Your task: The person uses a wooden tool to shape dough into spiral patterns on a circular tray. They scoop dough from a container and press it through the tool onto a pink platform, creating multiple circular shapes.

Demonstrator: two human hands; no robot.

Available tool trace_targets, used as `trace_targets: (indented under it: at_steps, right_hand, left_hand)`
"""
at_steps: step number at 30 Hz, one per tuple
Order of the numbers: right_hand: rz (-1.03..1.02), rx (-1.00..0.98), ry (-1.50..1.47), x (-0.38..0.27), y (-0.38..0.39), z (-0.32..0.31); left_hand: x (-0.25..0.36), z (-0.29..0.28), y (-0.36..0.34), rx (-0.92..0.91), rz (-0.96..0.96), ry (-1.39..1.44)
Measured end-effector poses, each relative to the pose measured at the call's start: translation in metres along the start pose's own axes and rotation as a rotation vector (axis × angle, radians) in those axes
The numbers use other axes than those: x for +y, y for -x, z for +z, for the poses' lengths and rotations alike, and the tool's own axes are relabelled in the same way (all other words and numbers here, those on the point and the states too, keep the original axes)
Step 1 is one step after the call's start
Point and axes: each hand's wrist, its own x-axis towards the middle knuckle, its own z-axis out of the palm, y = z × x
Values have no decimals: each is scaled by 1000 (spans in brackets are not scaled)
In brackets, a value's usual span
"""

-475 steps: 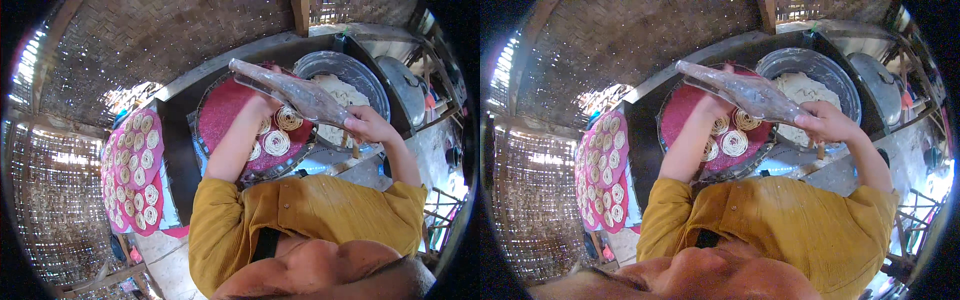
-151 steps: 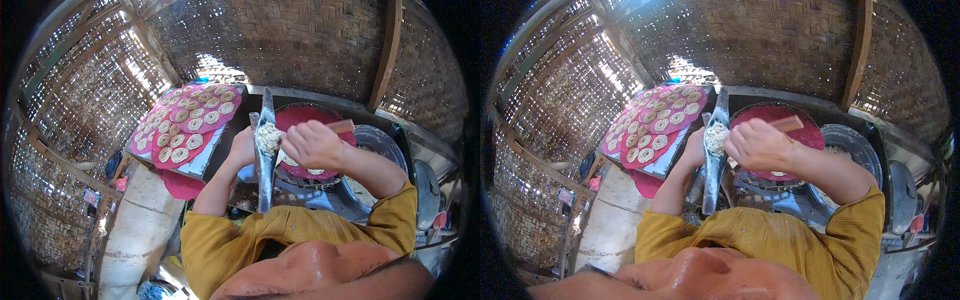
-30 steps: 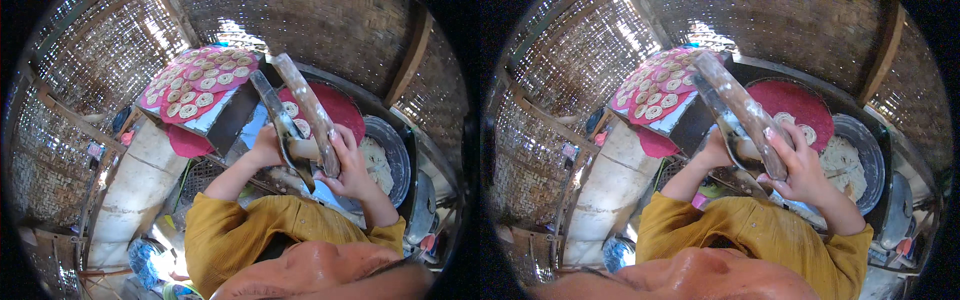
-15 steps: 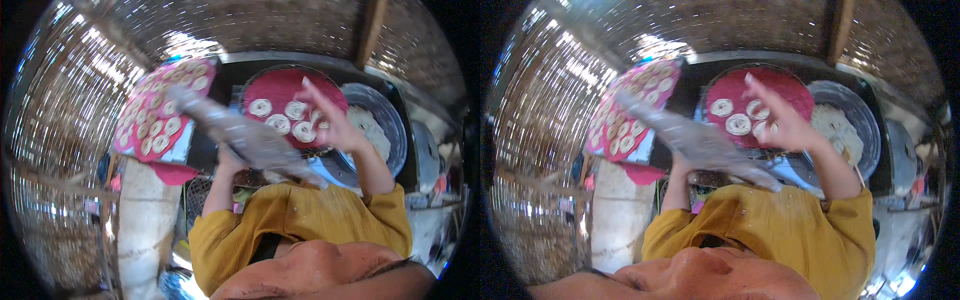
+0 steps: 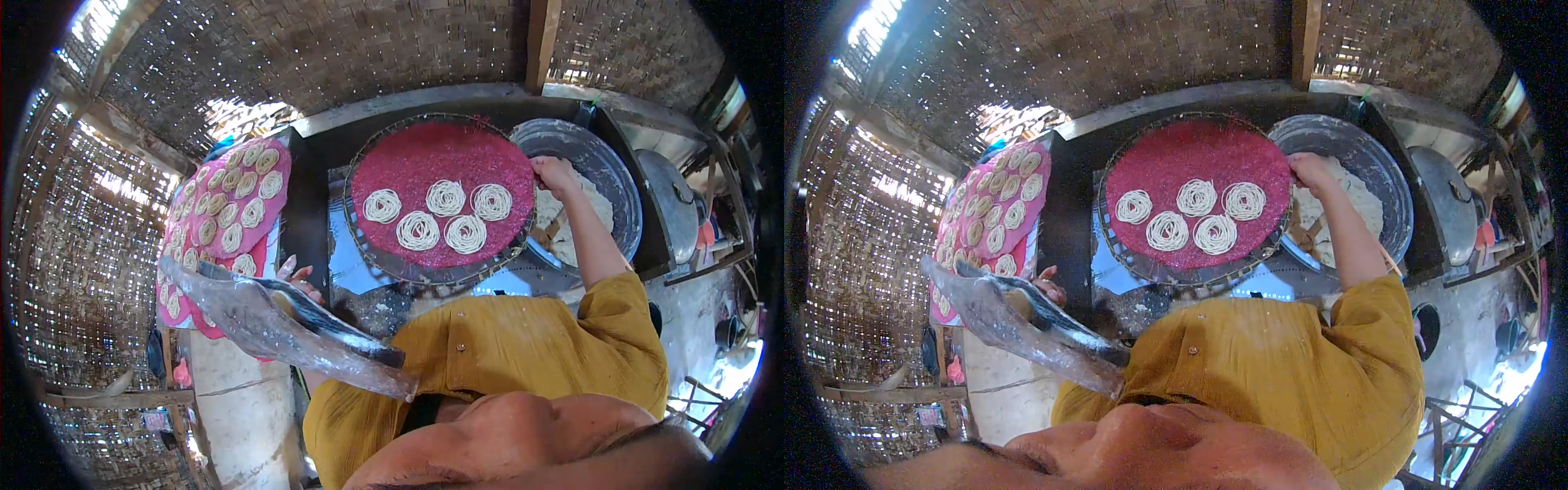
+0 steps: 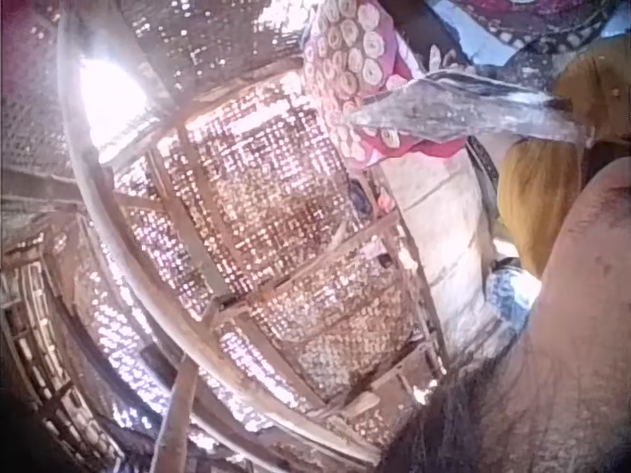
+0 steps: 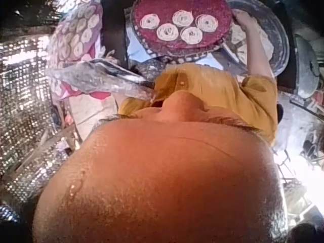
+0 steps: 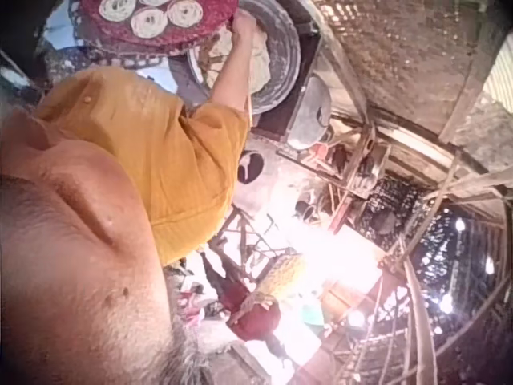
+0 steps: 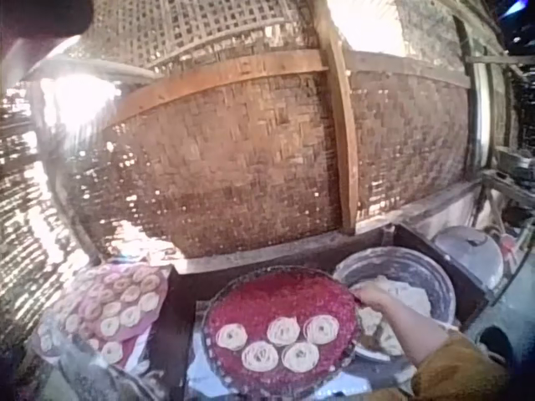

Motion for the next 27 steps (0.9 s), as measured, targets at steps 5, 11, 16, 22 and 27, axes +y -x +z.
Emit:
trace_targets:
  at_steps: [5, 11, 16, 22, 27]
  right_hand:
    - [58, 5, -143, -7, 19, 5]
    - [3, -146, -126, -1, 34, 13]
    - [172, -99, -391, 17, 102, 47]
    - [534, -455, -366, 2, 176, 99]
    - [96, -718, 400, -40, 166, 71]
  left_hand:
    - [4, 57, -12, -61, 44, -55]
    - [11, 113, -25, 707, -148, -423]
    - [12, 104, -27, 613, -106, -479]
    - [5, 62, -41, 596, -92, -497]
    - [-4, 66, -38, 596, -64, -498]
